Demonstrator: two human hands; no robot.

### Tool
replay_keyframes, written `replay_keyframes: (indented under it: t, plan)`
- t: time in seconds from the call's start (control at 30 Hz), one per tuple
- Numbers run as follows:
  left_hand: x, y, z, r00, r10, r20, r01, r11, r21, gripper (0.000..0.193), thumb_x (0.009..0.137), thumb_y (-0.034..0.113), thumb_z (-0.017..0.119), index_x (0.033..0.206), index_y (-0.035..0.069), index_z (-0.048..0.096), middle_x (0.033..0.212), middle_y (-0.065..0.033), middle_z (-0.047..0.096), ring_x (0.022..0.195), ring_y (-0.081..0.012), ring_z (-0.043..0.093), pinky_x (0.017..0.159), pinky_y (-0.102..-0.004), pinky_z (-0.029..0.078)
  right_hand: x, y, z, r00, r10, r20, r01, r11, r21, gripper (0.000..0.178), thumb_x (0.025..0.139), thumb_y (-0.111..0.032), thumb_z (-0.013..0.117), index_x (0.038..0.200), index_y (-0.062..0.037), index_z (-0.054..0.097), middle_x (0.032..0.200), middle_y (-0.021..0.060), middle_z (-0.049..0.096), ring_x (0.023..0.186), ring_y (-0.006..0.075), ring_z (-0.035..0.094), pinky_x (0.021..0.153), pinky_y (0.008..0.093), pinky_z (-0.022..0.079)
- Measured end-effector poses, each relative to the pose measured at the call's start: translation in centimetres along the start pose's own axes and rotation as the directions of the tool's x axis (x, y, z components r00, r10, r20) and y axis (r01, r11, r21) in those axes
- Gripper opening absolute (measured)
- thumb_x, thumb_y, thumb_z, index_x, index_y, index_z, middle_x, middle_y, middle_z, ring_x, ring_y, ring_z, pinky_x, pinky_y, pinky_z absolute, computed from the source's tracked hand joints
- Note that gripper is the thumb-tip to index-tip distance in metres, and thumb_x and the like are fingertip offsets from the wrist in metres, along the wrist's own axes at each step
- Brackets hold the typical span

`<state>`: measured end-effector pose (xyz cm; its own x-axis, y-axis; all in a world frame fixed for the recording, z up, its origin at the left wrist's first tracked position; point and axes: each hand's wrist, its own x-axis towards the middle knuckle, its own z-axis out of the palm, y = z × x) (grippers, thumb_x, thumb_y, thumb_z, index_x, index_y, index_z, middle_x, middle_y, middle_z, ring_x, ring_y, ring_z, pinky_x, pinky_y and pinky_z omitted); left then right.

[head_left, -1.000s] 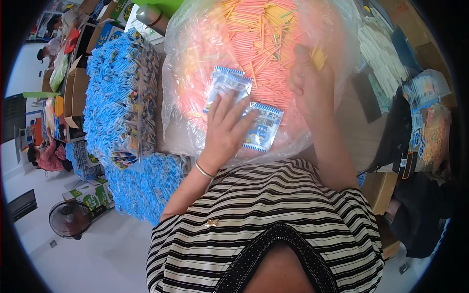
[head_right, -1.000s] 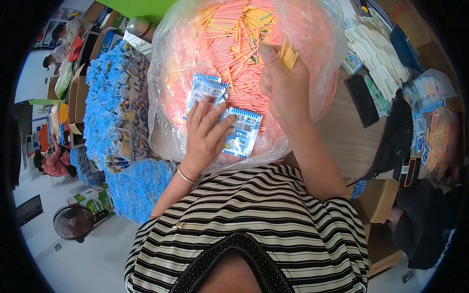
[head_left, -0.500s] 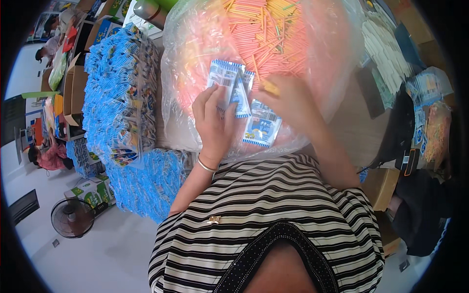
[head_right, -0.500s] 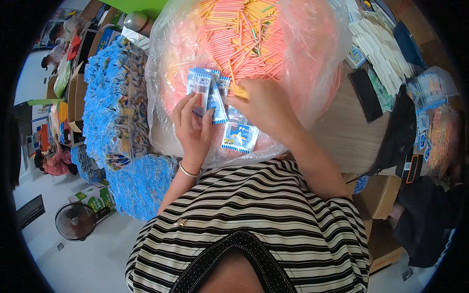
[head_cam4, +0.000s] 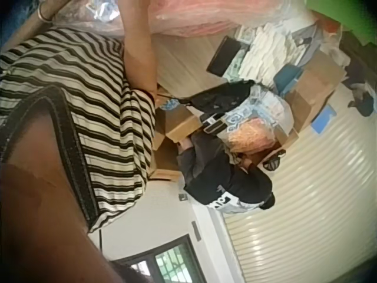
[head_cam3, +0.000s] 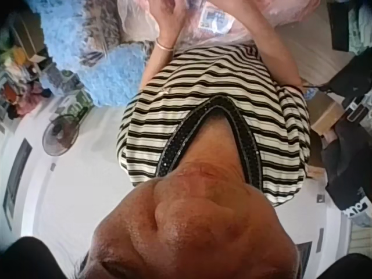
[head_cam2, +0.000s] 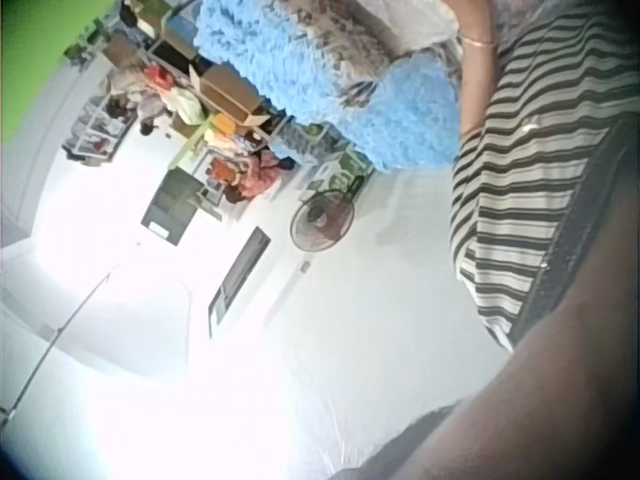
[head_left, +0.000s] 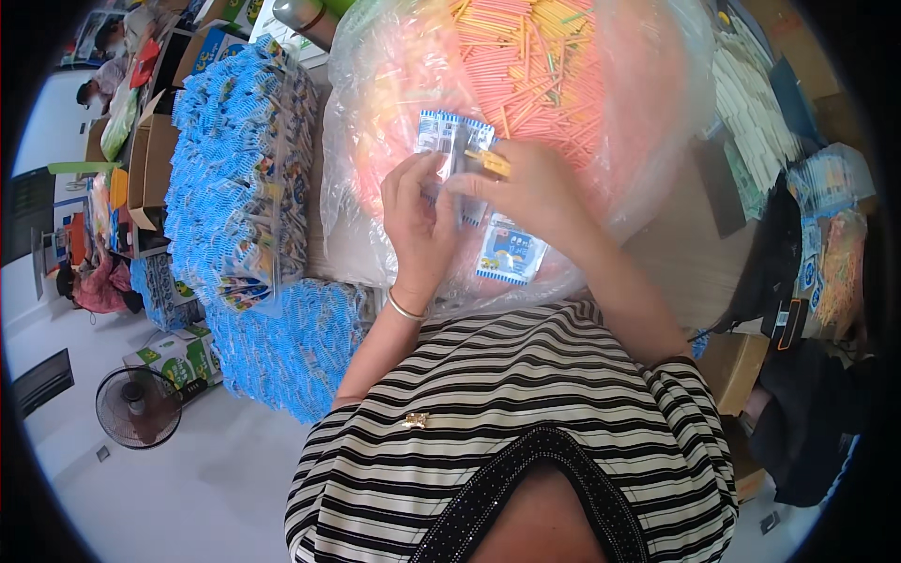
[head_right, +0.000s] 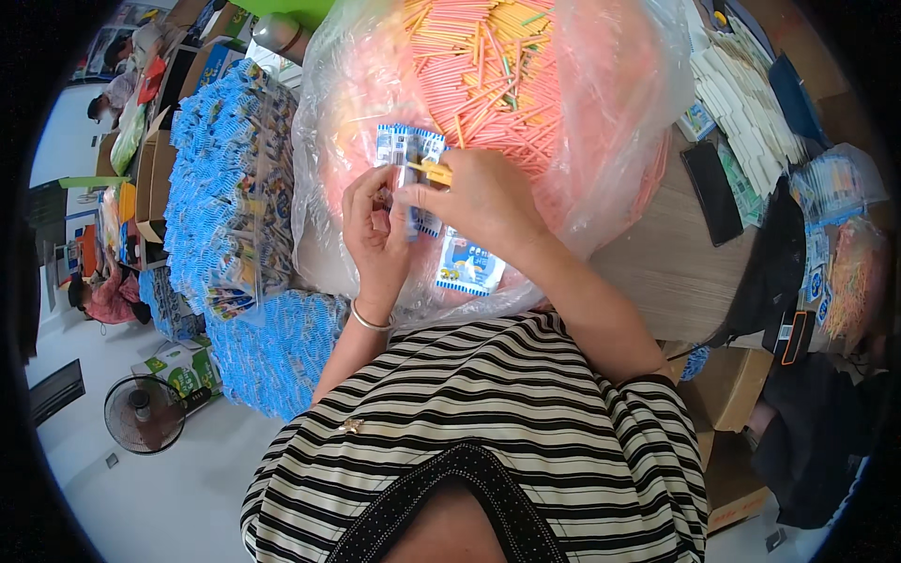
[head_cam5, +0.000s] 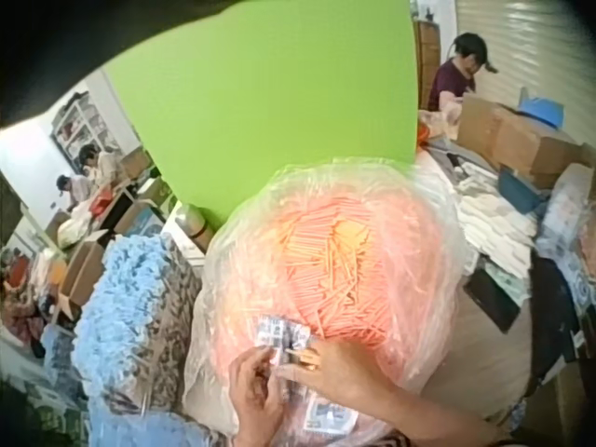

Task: The person packs small plastic packets by gathering colorful sticks from a large bag and inserting them into the packets by hand.

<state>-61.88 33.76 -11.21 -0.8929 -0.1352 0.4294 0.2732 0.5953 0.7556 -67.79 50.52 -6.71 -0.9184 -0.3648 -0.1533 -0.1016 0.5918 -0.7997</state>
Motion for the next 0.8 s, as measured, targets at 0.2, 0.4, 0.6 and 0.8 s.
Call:
replay_keyframes:
  t: [0.2, 0.4, 0.6, 0.8]
  plan:
    - [0.4, 0.9, 0.4, 1.0, 0.015, -0.019, -0.014, 0.999, 0.03, 0.034, 0.082, 0.002, 0.071, 0.115, 0.003, 0.064, 0.114, -0.015, 0.06, 0.104, -0.0305, 0.057, 0.089, -0.0368, 0.047, -0.3, 0.9, -0.3, 0.998, 0.007, -0.056, -0.003, 0.996, 0.084, 0.033, 0.085, -0.031, 0.074, 0.089, 0.0017, 0.067, 0.07, 0.0138, 0.064, 0.061, 0.0203, 0.062, 0.059, 0.0367, 0.048]
    - [0.4, 0.8, 0.5, 0.993, 0.103, -0.054, -0.092, 0.98, 0.179, 0.036, 0.08, 0.006, 0.075, 0.114, 0.004, 0.064, 0.114, -0.0146, 0.061, 0.102, -0.0314, 0.057, 0.088, -0.0376, 0.046, -4.0, 2.4, -3.3, 0.982, 0.152, -0.113, -0.119, 0.959, 0.258, 0.024, 0.089, -0.021, 0.068, 0.091, 0.0026, 0.066, 0.068, 0.0124, 0.062, 0.061, 0.0157, 0.058, 0.059, 0.0344, 0.047]
    - [0.4, 3.7, 0.5, 0.978, 0.208, 0.031, -0.21, 0.958, 0.196, 0.035, 0.078, 0.007, 0.078, 0.11, 0.004, 0.065, 0.103, -0.0119, 0.064, 0.093, -0.0305, 0.059, 0.083, -0.039, 0.047, -5.6, 3.6, -3.1, 0.957, 0.187, -0.22, -0.162, 0.979, 0.127, 0.025, 0.089, -0.021, 0.068, 0.091, 0.0039, 0.065, 0.07, 0.0118, 0.063, 0.063, 0.0165, 0.058, 0.06, 0.0351, 0.047]
    - [0.2, 4.7, 1.4, 0.984, 0.105, 0.146, -0.12, 0.988, 0.098, 0.036, 0.075, 0.008, 0.081, 0.106, 0.004, 0.064, 0.095, -0.0117, 0.065, 0.082, -0.0284, 0.061, 0.074, -0.0371, 0.05, -4.4, 4.5, -3.2, 0.937, 0.016, -0.35, -0.024, 1.0, -0.017, 0.024, 0.089, -0.019, 0.067, 0.092, 0.0041, 0.064, 0.07, 0.0106, 0.062, 0.064, 0.0153, 0.058, 0.06, 0.0348, 0.046]
